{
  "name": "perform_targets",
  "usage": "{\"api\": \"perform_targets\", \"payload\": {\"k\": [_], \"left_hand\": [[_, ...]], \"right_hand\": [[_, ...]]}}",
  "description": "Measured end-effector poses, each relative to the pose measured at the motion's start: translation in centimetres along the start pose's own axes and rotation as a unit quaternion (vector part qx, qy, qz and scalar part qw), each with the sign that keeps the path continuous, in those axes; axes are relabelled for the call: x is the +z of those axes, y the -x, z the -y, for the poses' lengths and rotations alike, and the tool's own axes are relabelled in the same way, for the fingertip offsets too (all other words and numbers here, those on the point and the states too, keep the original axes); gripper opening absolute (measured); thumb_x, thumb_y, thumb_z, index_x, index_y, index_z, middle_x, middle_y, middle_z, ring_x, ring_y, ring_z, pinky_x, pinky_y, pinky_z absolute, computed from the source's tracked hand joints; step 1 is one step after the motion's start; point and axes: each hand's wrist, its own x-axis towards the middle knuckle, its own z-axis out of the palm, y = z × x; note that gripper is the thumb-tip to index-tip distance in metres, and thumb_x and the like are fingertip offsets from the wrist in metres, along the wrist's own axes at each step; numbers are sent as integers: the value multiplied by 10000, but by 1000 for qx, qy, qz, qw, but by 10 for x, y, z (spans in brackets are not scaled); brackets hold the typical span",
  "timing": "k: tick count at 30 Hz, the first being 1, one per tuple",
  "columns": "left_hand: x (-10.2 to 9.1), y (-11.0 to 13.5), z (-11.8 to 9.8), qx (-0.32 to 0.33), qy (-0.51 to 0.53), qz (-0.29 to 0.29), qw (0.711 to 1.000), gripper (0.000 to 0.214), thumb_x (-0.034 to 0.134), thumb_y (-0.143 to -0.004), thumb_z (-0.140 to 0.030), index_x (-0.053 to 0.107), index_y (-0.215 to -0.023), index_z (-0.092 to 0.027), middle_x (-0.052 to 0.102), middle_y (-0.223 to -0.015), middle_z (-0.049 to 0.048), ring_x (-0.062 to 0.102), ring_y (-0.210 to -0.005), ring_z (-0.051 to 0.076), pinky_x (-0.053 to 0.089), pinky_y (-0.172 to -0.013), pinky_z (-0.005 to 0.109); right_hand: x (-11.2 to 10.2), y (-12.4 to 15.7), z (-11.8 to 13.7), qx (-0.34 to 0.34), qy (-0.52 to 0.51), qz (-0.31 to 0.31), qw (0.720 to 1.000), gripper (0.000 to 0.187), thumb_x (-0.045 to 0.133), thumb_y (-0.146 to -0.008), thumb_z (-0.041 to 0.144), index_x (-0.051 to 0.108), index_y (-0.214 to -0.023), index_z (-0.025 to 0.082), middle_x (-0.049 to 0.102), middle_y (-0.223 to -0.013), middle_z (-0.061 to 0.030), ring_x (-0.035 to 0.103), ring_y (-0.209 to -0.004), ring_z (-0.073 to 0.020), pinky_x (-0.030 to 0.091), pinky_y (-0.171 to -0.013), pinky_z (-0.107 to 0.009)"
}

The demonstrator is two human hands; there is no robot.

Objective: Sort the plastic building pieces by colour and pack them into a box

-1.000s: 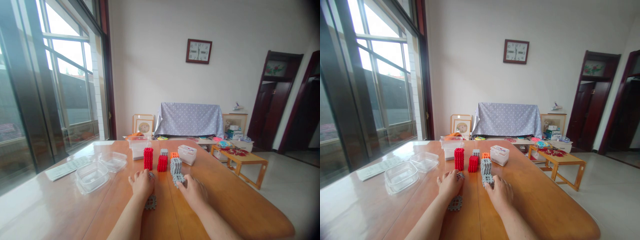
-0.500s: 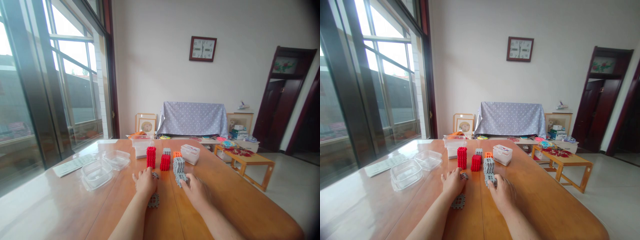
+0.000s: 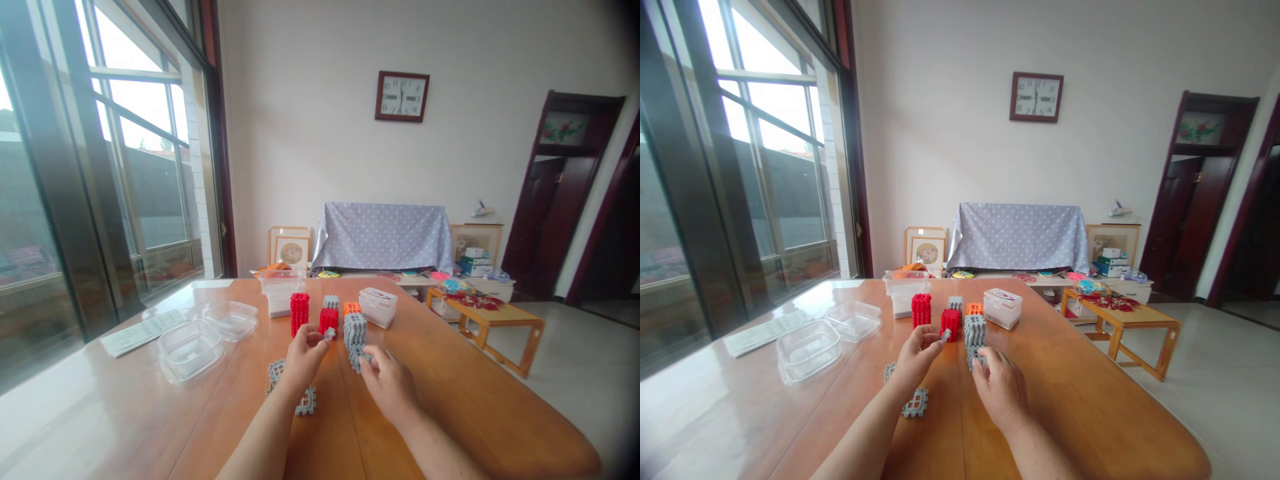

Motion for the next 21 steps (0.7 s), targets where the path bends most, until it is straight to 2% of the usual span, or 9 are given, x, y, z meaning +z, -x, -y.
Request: {"api": "perform_targets", "payload": {"k": [1,3,5,7,10,13,17,21], "left_hand": [[4,3,-3,-26,81,22,996,373,684,-804,-398,575,-1106,-210,689,-1041,86,653,-947,213,450,-787,281],[10,10,-8,-89,206,83,971,322,675,-821,-407,585,-1056,-205,691,-1017,71,668,-889,186,449,-737,256],[14,16,-10,-143,291,137,936,286,677,-828,-397,588,-1014,-199,696,-972,63,683,-843,176,458,-723,252],[16,19,-11,-174,336,166,910,264,697,-818,-361,588,-988,-191,701,-921,62,691,-805,172,473,-731,258],[18,20,-10,-195,347,178,900,242,725,-795,-288,594,-970,-182,710,-888,65,690,-761,158,488,-742,262],[19,20,-9,-205,341,179,900,264,747,-783,-268,594,-981,-183,711,-890,62,689,-755,149,494,-741,258],[20,22,-7,-194,338,186,902,292,754,-807,-354,587,-986,-194,692,-862,33,681,-758,131,491,-727,241],[21,22,-2,-183,322,173,912,281,783,-760,-269,572,-923,-184,687,-821,20,655,-697,103,484,-700,220]], "right_hand": [[0,0,1,-10,-9,-3,1000,246,508,-931,355,655,-1078,222,695,-860,-40,640,-785,-178,438,-709,-274],[1,1,4,-32,-27,-5,999,302,521,-924,352,626,-1173,216,686,-856,-37,643,-787,-176,470,-730,-276],[1,1,8,-46,-45,4,998,386,535,-920,360,575,-1275,214,685,-881,-37,652,-798,-176,496,-732,-274],[0,1,10,-48,-60,20,997,441,548,-921,379,538,-1334,224,688,-906,-34,661,-787,-171,509,-694,-262],[-1,2,13,-39,-72,45,996,406,553,-929,381,557,-1311,246,697,-955,-34,669,-766,-164,509,-647,-249],[-1,1,13,-37,-86,51,994,318,541,-946,358,603,-1243,263,699,-1020,-42,677,-812,-162,517,-676,-242],[0,1,13,-52,-79,47,994,266,554,-949,365,641,-1191,294,687,-1027,-36,676,-865,-169,525,-706,-240],[2,1,12,-66,-73,45,994,285,586,-928,336,633,-1206,298,672,-1025,-36,669,-874,-174,530,-728,-249]]}}
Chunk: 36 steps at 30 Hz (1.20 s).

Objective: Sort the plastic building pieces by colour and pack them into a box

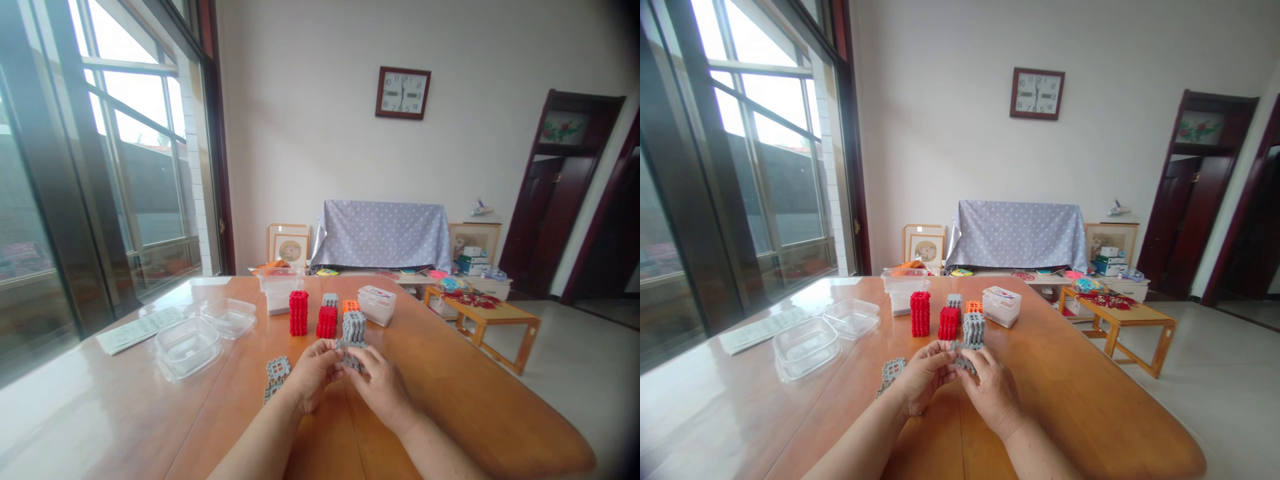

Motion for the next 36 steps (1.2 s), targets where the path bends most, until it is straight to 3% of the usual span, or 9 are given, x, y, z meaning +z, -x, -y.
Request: {"api": "perform_targets", "payload": {"k": [3,8,13,18,25,29,36], "left_hand": [[-1,-2,0,-5,5,-22,1000,275,771,-730,-211,562,-907,-181,699,-818,29,653,-670,104,489,-682,220],[-1,-2,-2,-20,11,-47,999,286,765,-721,-206,548,-906,-187,722,-880,55,690,-721,126,506,-701,227],[-2,-1,-1,-38,-6,-48,998,281,760,-745,-248,545,-915,-190,732,-914,72,707,-752,142,506,-704,230],[-3,-1,1,-42,-9,-46,998,307,774,-743,-293,530,-901,-192,728,-907,66,712,-765,154,502,-708,240],[2,1,2,-44,-23,-32,998,386,817,-709,-329,524,-923,-197,722,-910,55,717,-792,172,478,-706,251],[1,1,-3,0,-28,-53,998,455,820,-717,-355,532,-1034,-202,735,-1015,100,721,-905,206,491,-789,289],[-17,-4,-17,93,-40,-162,982,415,760,-778,-364,543,-1087,-191,739,-1031,133,712,-895,195,500,-825,318]], "right_hand": [[0,0,-1,11,16,-24,1000,347,637,-882,320,611,-1224,273,664,-992,-36,654,-812,-174,523,-716,-266],[1,1,-3,8,21,-38,999,173,604,-904,324,646,-1056,252,653,-919,-19,621,-726,-145,499,-694,-254],[2,2,-5,16,30,-34,999,161,619,-895,326,644,-1033,245,657,-911,-18,638,-779,-153,486,-690,-240],[-2,2,-2,42,67,-33,996,184,646,-879,398,667,-975,243,658,-840,-7,632,-729,-152,445,-642,-242],[-5,0,1,29,93,-35,995,164,600,-891,381,679,-914,239,648,-772,-5,611,-682,-147,392,-623,-249],[-5,0,-9,80,114,-55,989,191,600,-884,412,683,-924,245,651,-761,-4,609,-677,-154,365,-602,-255],[-7,1,-22,164,149,-27,975,223,577,-893,456,685,-935,265,699,-837,-10,645,-710,-178,337,-582,-269]]}}
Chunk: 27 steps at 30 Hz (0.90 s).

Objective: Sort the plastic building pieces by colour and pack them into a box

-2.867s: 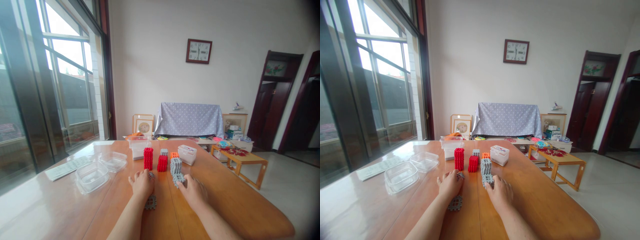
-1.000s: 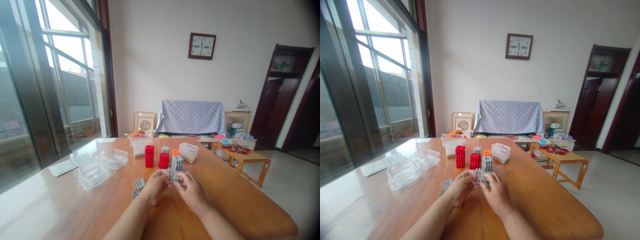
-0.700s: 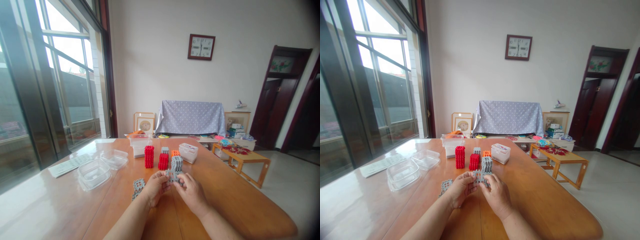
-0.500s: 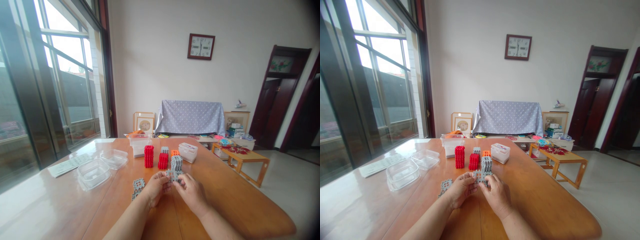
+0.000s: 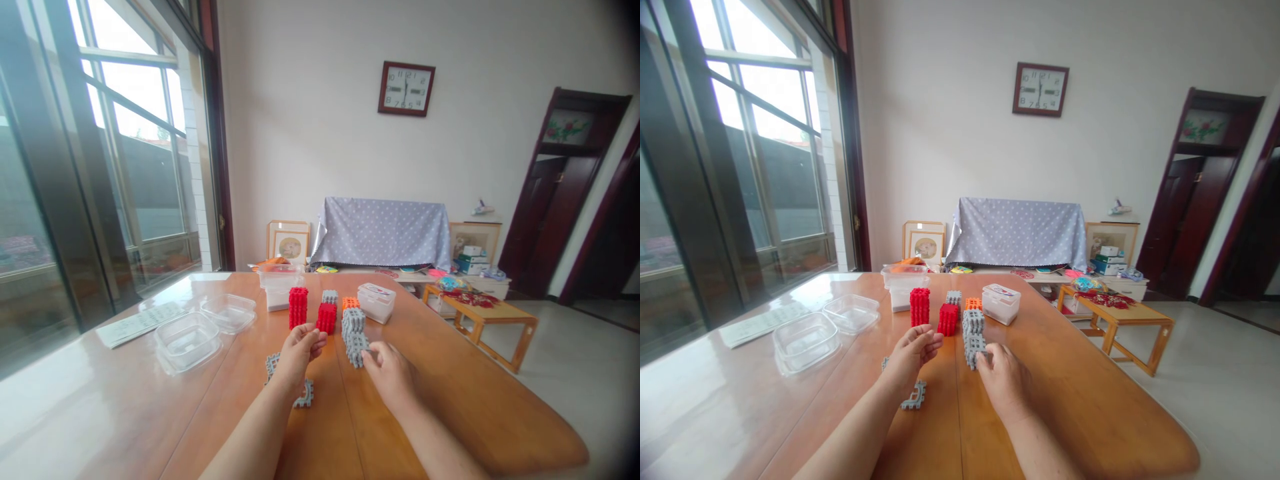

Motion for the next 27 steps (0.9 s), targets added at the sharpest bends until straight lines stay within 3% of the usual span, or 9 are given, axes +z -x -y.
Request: {"api": "perform_targets", "payload": {"k": [10,15,21,27], "left_hand": [[-9,-7,-5,25,2,-62,998,432,792,-731,-397,585,-1048,-187,740,-920,85,701,-811,167,486,-773,290],[-12,-9,-5,39,-11,-81,996,489,816,-696,-420,610,-1067,-177,737,-909,89,701,-815,180,476,-775,305],[-21,-12,-5,75,-23,-87,993,505,792,-708,-477,617,-1077,-179,740,-969,96,699,-860,183,475,-779,300],[-36,-19,-13,89,8,-118,989,395,756,-748,-442,613,-999,-173,730,-916,86,696,-804,158,482,-714,262]], "right_hand": [[8,-2,-7,6,44,37,998,233,564,-916,442,706,-987,272,737,-886,-42,684,-741,-201,325,-545,-273],[9,-2,-9,-2,33,29,999,224,558,-916,428,701,-974,266,739,-894,-44,686,-735,-199,341,-547,-271],[4,0,-8,2,-1,9,1000,287,538,-907,432,674,-1091,259,734,-900,-37,678,-738,-192,383,-588,-267],[-1,3,-5,-56,-55,12,997,220,518,-906,364,702,-975,265,719,-887,-19,658,-761,-170,401,-630,-254]]}}
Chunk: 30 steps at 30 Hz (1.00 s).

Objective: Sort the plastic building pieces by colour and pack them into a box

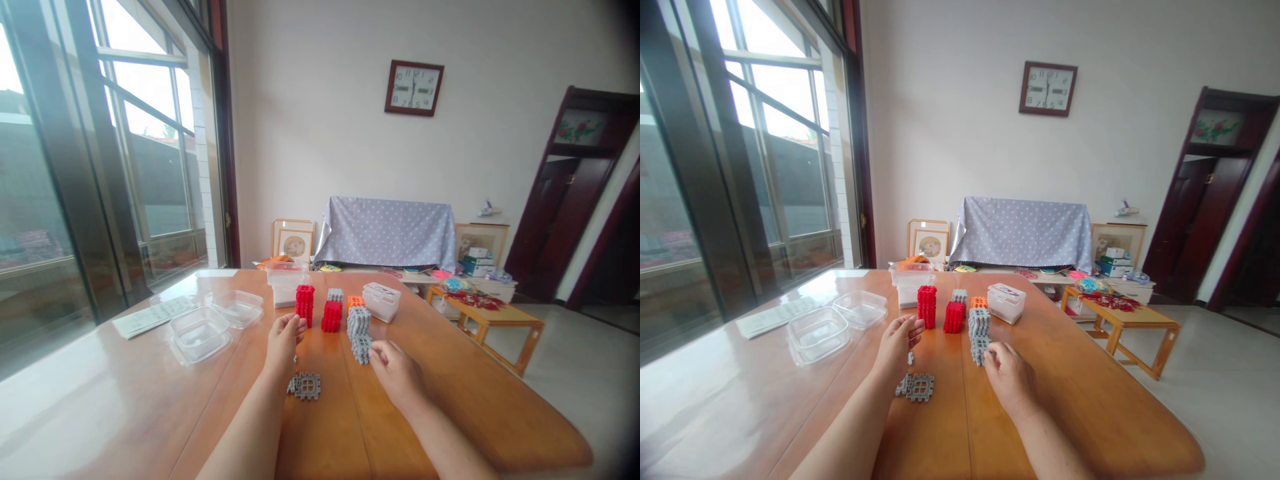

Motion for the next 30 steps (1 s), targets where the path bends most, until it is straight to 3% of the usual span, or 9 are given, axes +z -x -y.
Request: {"api": "perform_targets", "payload": {"k": [4,9,13,16,19,23,26,30], "left_hand": [[-7,-11,-2,-38,62,-44,996,349,769,-730,-378,576,-941,-178,721,-861,89,698,-734,162,498,-655,259],[-9,-17,-2,-67,90,-53,992,304,742,-755,-338,558,-939,-181,720,-902,99,698,-731,155,505,-633,247],[-7,-13,-5,-77,83,-46,993,298,725,-764,-340,564,-954,-178,718,-919,101,698,-751,152,480,-605,226],[-5,-8,-6,-85,70,-31,993,302,715,-765,-358,568,-958,-178,719,-922,101,697,-770,154,465,-609,222],[-4,-3,-7,-87,44,-12,995,317,706,-767,-392,576,-965,-181,724,-924,102,691,-776,159,455,-634,236],[1,6,-7,-74,-30,60,995,321,702,-765,-408,630,-987,-187,727,-929,88,667,-802,165,434,-680,259],[7,15,-5,-56,-79,146,985,333,734,-738,-381,691,-1001,-181,724,-942,76,642,-845,179,415,-698,264],[14,26,-1,-57,-94,254,961,389,783,-700,-377,722,-1002,-140,703,-851,50,578,-721,148,404,-692,269]], "right_hand": [[-4,0,14,-51,-12,68,996,203,511,-908,331,704,-884,274,694,-813,-1,634,-704,-156,405,-631,-251],[-6,6,61,-89,-48,180,978,153,601,-876,345,701,-977,291,678,-901,0,639,-758,-164,461,-705,-267],[0,11,102,-159,-44,215,963,324,736,-792,432,700,-1085,299,647,-1017,-40,621,-963,-233,473,-826,-318],[7,11,116,-176,-31,224,958,223,747,-794,425,725,-978,300,636,-943,-35,610,-921,-229,464,-790,-316],[17,8,112,-176,-19,203,963,151,616,-909,387,716,-892,275,634,-879,-38,611,-895,-216,446,-770,-308],[28,3,90,-124,-67,153,978,386,363,-1024,357,628,-782,215,628,-797,-39,605,-770,-177,430,-721,-290],[30,-1,74,-47,-165,141,975,434,327,-1030,439,549,-739,207,618,-712,-16,581,-677,-163,414,-645,-274],[25,-5,65,28,-250,172,952,466,350,-1009,525,552,-746,198,623,-672,-1,569,-623,-157,391,-589,-265]]}}
